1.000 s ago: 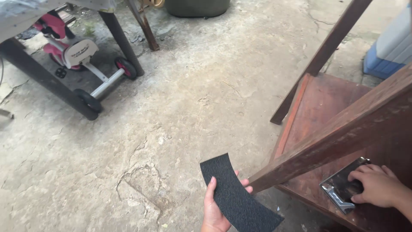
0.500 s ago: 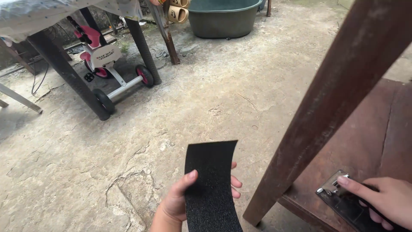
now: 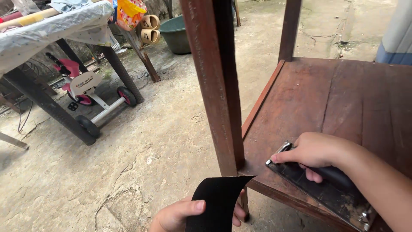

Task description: Sanding a wooden shelf using sandpaper and a hand sander tool.

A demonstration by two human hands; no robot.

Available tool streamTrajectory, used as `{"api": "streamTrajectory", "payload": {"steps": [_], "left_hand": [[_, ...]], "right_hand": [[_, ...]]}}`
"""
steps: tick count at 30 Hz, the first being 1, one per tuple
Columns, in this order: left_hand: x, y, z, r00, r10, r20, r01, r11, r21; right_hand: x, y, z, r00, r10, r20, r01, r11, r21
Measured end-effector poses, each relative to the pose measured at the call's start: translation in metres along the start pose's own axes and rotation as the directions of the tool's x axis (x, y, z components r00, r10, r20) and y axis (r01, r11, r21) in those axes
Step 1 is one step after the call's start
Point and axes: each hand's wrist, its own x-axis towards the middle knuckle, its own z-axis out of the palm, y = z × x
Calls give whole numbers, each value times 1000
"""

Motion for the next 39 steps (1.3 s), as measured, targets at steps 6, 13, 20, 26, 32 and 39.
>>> {"api": "streamTrajectory", "payload": {"steps": [6,13,20,26,32,39], "left_hand": [[26,-9,39,1000,9,-4,-9,1000,24],[74,9,91,972,188,-143,-172,978,118],[118,-1,111,966,192,-174,-191,981,23],[127,-10,101,968,101,-228,-144,973,-180],[109,-22,86,962,157,-223,-206,955,-215],[96,-30,61,915,268,-303,-310,945,-100]], "right_hand": [[-29,16,-18,997,-77,-26,79,991,109],[-100,64,-38,909,-194,-369,399,660,636],[-112,109,-23,810,-283,-513,581,502,641],[-111,123,-11,606,-253,-754,700,620,355],[-41,123,13,454,-320,-831,891,158,426],[-33,106,19,453,-270,-850,879,-24,476]]}}
